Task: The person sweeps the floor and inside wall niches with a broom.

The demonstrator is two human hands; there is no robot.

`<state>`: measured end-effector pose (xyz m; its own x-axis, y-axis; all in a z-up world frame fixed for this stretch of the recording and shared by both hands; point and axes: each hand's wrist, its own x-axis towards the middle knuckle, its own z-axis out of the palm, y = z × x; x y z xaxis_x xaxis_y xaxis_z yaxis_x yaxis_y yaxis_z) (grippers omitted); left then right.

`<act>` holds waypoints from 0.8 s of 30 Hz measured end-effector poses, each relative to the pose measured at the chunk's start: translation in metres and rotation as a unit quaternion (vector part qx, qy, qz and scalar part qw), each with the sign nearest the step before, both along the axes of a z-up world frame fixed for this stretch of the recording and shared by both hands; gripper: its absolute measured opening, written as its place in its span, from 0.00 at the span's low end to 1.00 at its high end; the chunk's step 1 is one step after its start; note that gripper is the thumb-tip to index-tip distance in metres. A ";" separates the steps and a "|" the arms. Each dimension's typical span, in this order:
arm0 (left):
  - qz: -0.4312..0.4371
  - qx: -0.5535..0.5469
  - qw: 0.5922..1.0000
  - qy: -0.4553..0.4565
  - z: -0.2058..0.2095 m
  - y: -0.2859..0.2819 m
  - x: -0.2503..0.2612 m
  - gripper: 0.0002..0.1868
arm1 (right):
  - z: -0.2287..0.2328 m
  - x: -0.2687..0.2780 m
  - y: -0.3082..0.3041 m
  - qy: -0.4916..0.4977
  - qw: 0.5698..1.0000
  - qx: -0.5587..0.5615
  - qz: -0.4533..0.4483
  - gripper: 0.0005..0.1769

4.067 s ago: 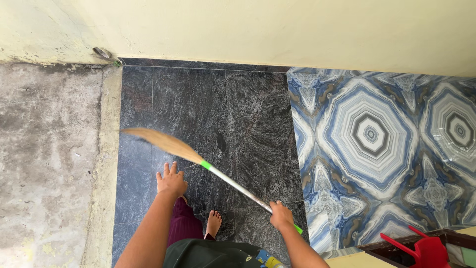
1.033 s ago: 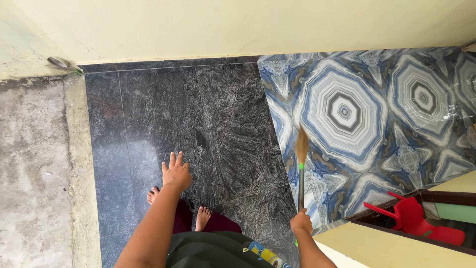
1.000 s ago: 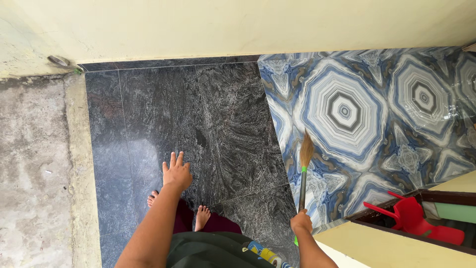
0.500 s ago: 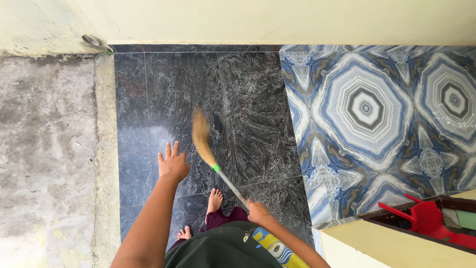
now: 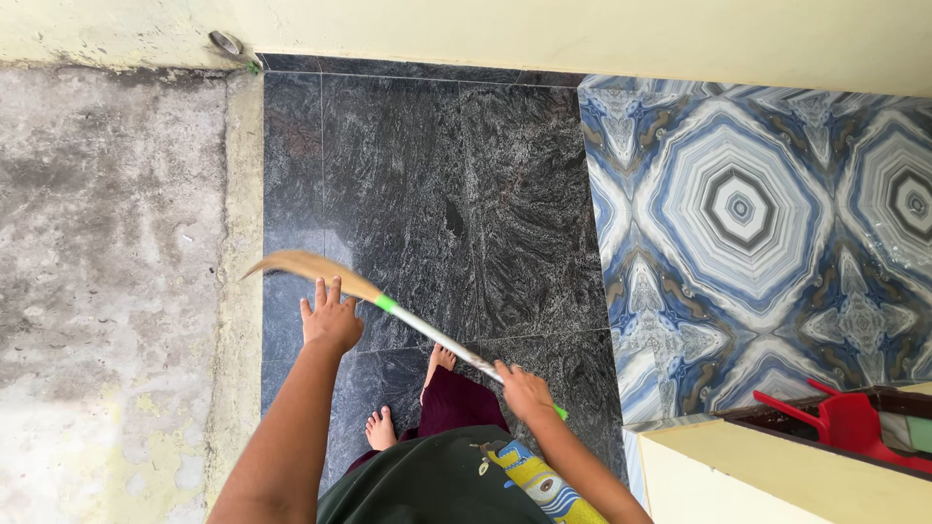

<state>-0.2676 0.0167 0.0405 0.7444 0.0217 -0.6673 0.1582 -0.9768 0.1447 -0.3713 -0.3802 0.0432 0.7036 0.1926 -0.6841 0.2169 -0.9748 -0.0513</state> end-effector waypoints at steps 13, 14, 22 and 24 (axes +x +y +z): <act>-0.053 -0.004 0.998 0.020 0.003 0.010 -0.059 0.27 | 0.041 -0.081 -0.100 -0.039 0.849 -0.181 -0.495 0.35; -0.059 -0.004 0.998 0.017 0.002 0.010 -0.063 0.27 | 0.039 -0.085 -0.097 -0.037 0.840 -0.182 -0.510 0.30; -0.090 -0.011 0.996 0.006 0.000 -0.003 -0.080 0.26 | 0.011 -0.166 -0.020 0.120 0.942 -0.039 -0.311 0.46; -0.095 -0.015 0.995 -0.004 0.000 -0.008 -0.082 0.25 | 0.002 -0.171 0.000 0.153 0.955 0.011 -0.256 0.48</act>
<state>-0.3499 0.0084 0.0406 0.7393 -0.1389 -0.6589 -0.0298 -0.9843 0.1740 -0.5425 -0.3802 0.0452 0.4777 -0.1061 -0.8721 -0.3152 -0.9473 -0.0574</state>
